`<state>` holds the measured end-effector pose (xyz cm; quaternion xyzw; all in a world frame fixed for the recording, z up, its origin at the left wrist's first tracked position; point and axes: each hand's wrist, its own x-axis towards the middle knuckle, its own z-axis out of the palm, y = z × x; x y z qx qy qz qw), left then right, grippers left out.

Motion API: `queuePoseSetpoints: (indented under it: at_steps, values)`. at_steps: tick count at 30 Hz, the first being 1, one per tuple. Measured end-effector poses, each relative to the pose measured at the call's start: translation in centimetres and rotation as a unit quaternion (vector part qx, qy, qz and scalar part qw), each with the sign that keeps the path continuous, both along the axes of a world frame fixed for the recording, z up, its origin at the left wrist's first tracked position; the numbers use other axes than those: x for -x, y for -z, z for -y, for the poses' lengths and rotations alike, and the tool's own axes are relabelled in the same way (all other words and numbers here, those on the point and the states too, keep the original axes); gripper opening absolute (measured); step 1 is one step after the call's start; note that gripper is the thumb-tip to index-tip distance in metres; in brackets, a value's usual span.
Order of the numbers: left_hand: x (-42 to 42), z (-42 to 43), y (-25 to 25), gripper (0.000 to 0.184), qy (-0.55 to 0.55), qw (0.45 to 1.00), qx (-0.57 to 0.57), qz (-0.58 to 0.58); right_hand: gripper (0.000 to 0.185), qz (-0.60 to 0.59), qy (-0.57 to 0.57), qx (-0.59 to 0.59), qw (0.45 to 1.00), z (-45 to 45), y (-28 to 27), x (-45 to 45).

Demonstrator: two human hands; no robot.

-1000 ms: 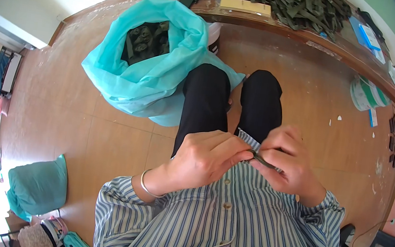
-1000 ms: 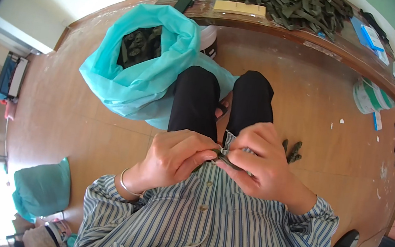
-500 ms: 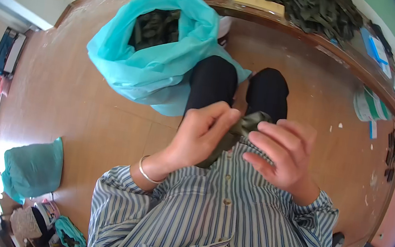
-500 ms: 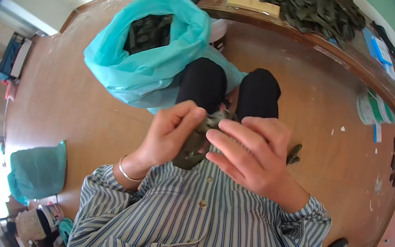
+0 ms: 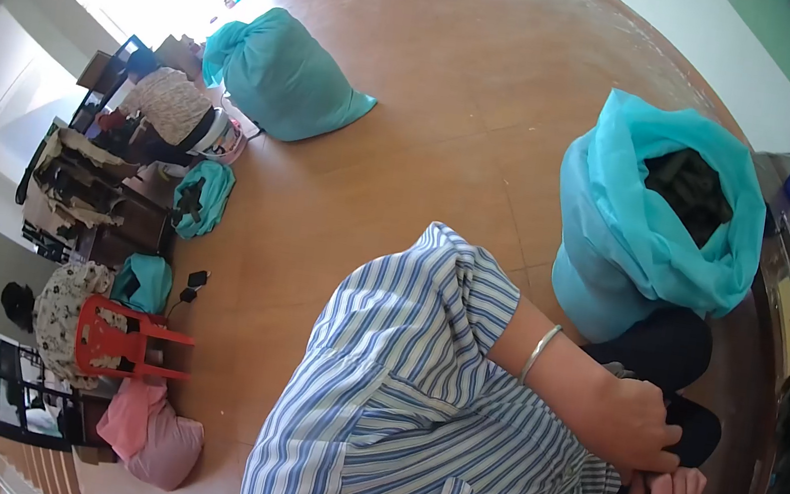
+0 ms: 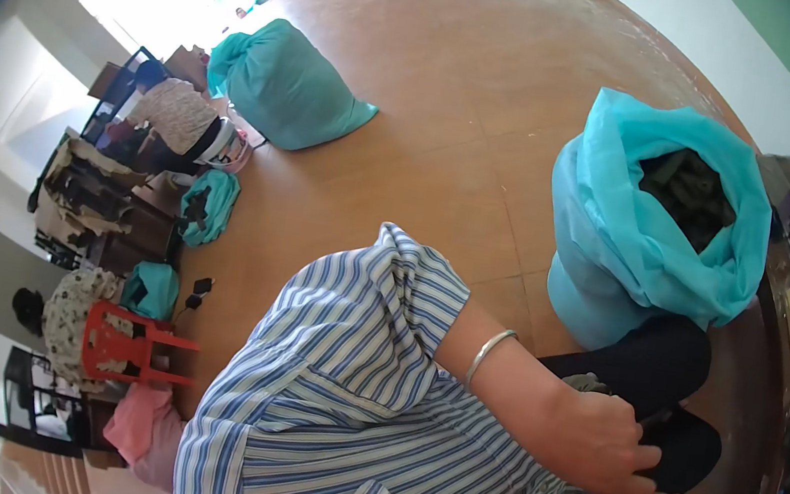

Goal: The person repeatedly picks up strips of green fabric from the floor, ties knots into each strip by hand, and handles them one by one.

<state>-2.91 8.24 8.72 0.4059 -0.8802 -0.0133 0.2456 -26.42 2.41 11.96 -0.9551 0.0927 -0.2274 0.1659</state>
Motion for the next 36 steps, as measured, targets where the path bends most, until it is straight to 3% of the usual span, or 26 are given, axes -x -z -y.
queuePoseSetpoints:
  at_steps: [5, 11, 13, 15, 21, 26, 27, 29, 31, 34, 36]
  values:
    - [-2.0, -1.4, -3.5, 0.042, 0.083, 0.993, -0.081, -0.009, 0.024, 0.046, -0.036, -0.004, 0.998, -0.3, -0.8, -0.1]
    - [-5.0, -1.5, -3.7, 0.043, 0.085, 0.980, -0.170, -0.062, 0.022, 0.141, 0.042, -0.020, 0.989, -1.7, -2.6, -1.2]
    - [-5.1, -1.7, -3.2, 0.040, 0.056, 0.979, -0.190, -0.046, 0.029, 0.058, 0.076, -0.100, 0.990, 0.2, 0.4, 1.0]
    - [-4.8, -1.5, -2.8, 0.038, 0.039, 0.978, -0.202, -0.033, 0.047, -0.026, 0.116, -0.174, 0.978, 1.3, 2.2, 2.7]
    - [-2.8, -1.4, -2.6, 0.037, 0.071, 0.980, -0.184, -0.013, 0.023, -0.073, -0.005, -0.087, 0.994, 0.0, -2.0, -2.5]
    - [-2.7, -1.5, -3.0, 0.041, 0.066, 0.969, -0.234, -0.042, 0.025, -0.025, -0.089, -0.011, 0.996, 0.7, -0.3, -1.9]
    - [-2.8, -1.6, -3.2, 0.041, 0.064, 0.958, -0.267, -0.084, 0.018, 0.087, 0.006, -0.071, 0.994, -0.1, 0.3, -2.1]
    - [-3.2, -1.8, -3.5, 0.040, 0.060, 0.928, -0.329, -0.166, 0.020, 0.300, 0.196, -0.181, 0.916, -2.0, 1.4, -2.2]
    - [-4.0, -2.0, -3.5, 0.040, 0.073, 0.895, -0.371, -0.237, 0.028, 0.395, 0.284, -0.229, 0.843, -2.3, 1.9, -1.4]
    - [-6.7, -2.6, -3.0, 0.041, 0.096, 0.870, -0.406, -0.263, 0.033, 0.356, 0.443, -0.029, 0.822, -0.6, 3.9, 1.5]
    - [-8.1, -2.8, -2.5, 0.041, 0.105, 0.859, -0.429, -0.261, 0.034, 0.336, 0.491, 0.037, 0.803, 0.1, 5.0, 3.1]
